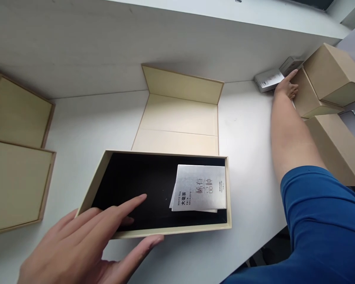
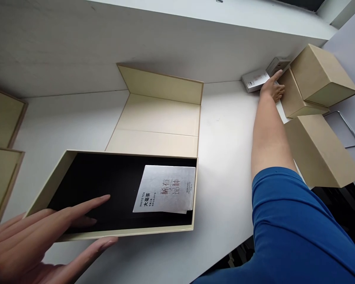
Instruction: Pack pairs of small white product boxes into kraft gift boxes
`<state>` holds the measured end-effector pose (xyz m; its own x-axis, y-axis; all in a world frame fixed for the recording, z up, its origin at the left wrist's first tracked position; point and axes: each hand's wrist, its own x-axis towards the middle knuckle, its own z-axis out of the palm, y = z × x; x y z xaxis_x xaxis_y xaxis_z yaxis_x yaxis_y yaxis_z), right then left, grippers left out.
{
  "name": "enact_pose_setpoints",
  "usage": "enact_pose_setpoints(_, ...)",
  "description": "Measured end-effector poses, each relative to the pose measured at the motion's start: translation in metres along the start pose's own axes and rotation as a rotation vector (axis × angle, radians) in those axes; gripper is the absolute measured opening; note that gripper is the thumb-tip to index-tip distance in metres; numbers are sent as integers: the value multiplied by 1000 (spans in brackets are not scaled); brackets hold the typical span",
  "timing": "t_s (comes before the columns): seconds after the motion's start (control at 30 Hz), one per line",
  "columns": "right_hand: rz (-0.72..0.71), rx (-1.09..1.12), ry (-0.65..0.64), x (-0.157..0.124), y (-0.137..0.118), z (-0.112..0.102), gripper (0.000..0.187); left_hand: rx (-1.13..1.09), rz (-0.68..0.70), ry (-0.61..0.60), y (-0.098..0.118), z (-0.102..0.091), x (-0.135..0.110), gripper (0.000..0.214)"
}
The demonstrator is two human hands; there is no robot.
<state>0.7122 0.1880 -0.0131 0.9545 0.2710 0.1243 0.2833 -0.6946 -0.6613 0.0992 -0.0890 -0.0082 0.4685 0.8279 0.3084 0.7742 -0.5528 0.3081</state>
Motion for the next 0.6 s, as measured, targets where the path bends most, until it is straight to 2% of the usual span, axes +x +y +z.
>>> enact_pose_setpoints(0.13,-9,54,27,2,4,1,88,-18,-23,-34,4,-2,3,47)
enact_pose_setpoints(0.27,-97,71,-69,1,8,0,84,-19,-18,-31,7,-3,6,46)
enact_pose_setpoints(0.37,-200,79,-131,-8,14,-1,84,-2,10,-27,8,-3,7,45)
enact_pose_setpoints(0.6,-520,88,-289,-39,25,5,65,55,64,-19,5,-2,11,47)
